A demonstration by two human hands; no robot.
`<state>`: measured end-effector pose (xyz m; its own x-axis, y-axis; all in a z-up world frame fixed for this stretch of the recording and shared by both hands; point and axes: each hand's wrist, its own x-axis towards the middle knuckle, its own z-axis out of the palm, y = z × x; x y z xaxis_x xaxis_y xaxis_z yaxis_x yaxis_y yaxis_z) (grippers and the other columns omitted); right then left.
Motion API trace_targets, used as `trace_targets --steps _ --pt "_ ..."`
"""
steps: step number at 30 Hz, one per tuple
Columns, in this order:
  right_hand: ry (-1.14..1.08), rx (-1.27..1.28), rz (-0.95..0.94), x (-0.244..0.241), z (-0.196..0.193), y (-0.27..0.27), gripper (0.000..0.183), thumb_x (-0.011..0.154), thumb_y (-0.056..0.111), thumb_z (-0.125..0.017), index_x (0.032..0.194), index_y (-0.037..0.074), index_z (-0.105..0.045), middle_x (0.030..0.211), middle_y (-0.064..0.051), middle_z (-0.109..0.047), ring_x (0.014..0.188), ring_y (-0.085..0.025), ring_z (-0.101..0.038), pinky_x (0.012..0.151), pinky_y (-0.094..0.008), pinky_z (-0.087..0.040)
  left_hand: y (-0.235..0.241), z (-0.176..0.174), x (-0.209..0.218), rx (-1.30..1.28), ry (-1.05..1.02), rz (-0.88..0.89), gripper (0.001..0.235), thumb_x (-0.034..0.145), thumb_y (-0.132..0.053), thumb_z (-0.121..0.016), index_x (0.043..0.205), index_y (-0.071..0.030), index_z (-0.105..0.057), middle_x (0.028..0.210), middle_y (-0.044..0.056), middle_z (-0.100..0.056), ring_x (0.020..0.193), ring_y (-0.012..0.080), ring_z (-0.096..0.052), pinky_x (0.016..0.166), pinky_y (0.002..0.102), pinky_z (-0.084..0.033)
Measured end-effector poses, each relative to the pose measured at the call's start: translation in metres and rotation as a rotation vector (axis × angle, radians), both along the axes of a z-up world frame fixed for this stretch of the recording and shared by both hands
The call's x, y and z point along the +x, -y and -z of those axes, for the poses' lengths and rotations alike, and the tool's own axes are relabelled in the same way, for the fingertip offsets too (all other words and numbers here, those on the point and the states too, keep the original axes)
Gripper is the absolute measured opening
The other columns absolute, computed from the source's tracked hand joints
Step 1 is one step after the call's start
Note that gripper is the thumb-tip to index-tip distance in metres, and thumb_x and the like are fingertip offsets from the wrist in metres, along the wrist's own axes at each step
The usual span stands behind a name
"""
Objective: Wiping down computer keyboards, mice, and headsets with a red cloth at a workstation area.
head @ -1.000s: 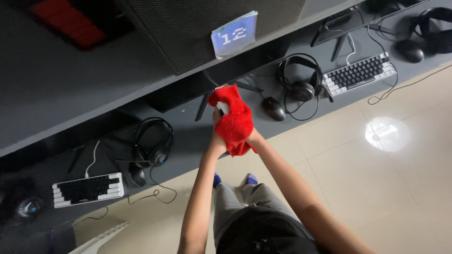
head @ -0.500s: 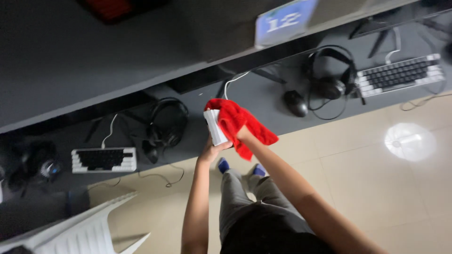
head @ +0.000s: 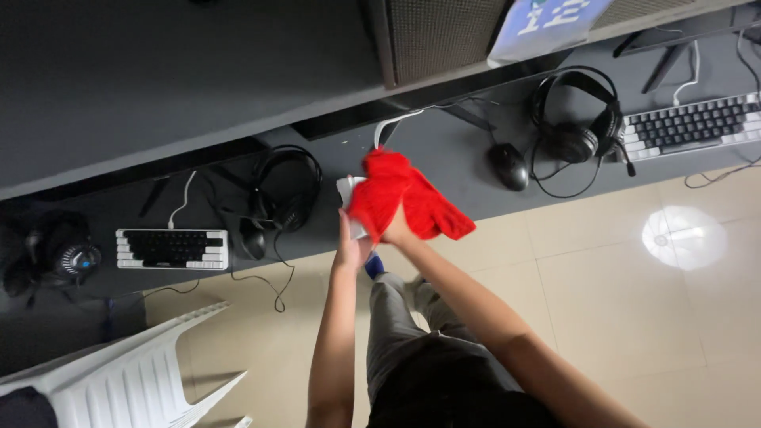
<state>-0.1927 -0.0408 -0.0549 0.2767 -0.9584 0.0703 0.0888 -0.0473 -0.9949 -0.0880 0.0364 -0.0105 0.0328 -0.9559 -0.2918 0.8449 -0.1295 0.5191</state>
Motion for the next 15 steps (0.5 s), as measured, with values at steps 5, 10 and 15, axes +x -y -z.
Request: trace_targets --steps 5,10,15 --pt "0.101 -0.029 -0.108 -0.009 -0.056 0.002 0.071 0.08 0.022 -0.084 0.139 0.005 -0.05 0.136 -0.011 -0.059 0.127 -0.025 -0.056 0.11 -0.041 -0.045 0.005 0.009 -0.009 0.152 0.143 -0.008 0.077 0.092 -0.047 -0.058 0.155 -0.012 -0.034 0.151 0.011 -0.048 0.135 0.0296 -0.048 0.106 0.052 -0.039" --pt "-0.007 -0.026 -0.234 -0.022 0.031 0.023 0.063 0.082 0.025 -0.085 0.136 0.006 -0.059 0.134 -0.012 -0.064 0.125 -0.025 -0.059 0.111 -0.041 -0.048 0.003 0.018 -0.011 -0.097 0.236 -0.09 0.069 0.104 -0.04 -0.06 0.157 -0.002 -0.038 0.157 0.011 -0.047 0.144 0.0259 -0.045 0.122 0.043 -0.035" --pt "-0.035 -0.244 -0.28 -0.048 0.052 0.041 0.085 0.069 0.032 -0.088 0.141 0.005 -0.054 0.142 -0.015 -0.057 0.133 -0.028 -0.051 0.113 -0.042 -0.04 0.009 -0.061 -0.023 -0.053 0.159 -0.083 0.073 0.1 -0.05 -0.05 0.16 -0.015 -0.028 0.16 0.003 -0.04 0.15 0.0214 -0.036 0.123 0.046 -0.027"
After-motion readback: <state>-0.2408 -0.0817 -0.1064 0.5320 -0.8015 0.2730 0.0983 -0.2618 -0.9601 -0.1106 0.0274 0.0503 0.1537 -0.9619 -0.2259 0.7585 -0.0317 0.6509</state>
